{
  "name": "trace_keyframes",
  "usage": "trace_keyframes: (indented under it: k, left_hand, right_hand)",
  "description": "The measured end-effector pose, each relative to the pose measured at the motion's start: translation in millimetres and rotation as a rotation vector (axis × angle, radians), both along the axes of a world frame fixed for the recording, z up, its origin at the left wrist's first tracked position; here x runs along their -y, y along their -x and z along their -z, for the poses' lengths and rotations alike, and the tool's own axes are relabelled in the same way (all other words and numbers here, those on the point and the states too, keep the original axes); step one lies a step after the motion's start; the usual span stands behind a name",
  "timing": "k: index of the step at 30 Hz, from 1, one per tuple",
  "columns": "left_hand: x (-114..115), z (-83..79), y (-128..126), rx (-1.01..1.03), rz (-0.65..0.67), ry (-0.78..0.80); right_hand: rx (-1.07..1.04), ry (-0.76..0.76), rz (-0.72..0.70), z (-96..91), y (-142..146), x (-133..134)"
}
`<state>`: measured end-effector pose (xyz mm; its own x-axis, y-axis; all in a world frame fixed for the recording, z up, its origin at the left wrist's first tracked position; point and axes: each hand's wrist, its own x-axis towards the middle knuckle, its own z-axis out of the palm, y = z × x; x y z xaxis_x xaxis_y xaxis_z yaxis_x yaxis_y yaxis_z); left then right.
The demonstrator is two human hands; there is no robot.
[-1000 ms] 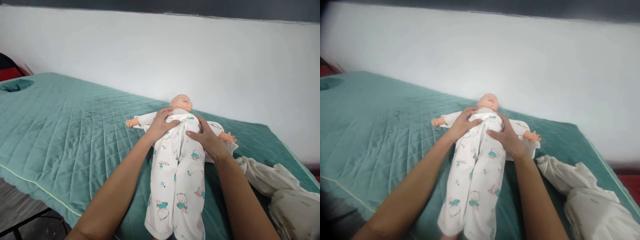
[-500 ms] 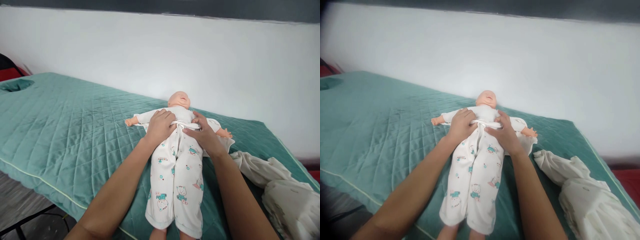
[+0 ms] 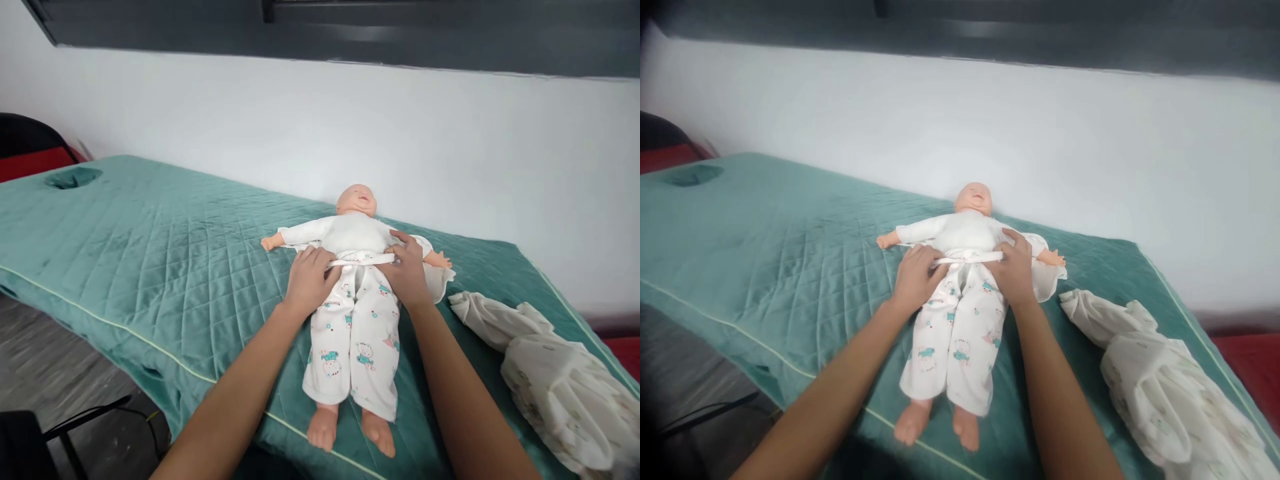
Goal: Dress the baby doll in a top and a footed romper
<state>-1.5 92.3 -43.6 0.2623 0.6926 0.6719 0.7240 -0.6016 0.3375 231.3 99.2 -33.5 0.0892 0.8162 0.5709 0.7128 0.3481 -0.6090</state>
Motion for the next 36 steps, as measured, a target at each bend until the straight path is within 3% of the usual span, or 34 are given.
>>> trace_keyframes:
  k: [6,12,16,22,29,33,36]
  left_hand:
    - [12.0,4.9,5.6,0.005,-0.014,0.079]
    - [9.2,9.3,4.8,0.039,-0.027,0.081]
    - [8.1,13.0,6.7,0.066,-0.020,0.058]
    - [1.9,16.8,5.9,0.231,-0.042,0.102]
    - [-8.6,12.0,-4.5,0.313,0.057,0.110]
    - [-26.0,2.3,-15.8,0.370,0.156,0.086]
    - [-44.5,-3.0,-25.8,0.401,0.139,0.082]
  right_hand:
    - [-0.002,-0.003,-0.056,4.3,-3.4,9.0]
    - [0.064,-0.133,-0.050,8.0,9.5,64.5]
    - [0.027,-0.122,-0.123,8.2,21.1,91.7]
    - [-0.100,-0.056,-0.090,11.0,20.7,76.9]
    - [-0.225,-0.010,-0.188,14.4,15.4,63.4]
    - [-0.186,-0.018,-0.224,8.8,16.6,44.0]
    - [-0.156,-0.040,-0.215,5.5,14.2,23.8]
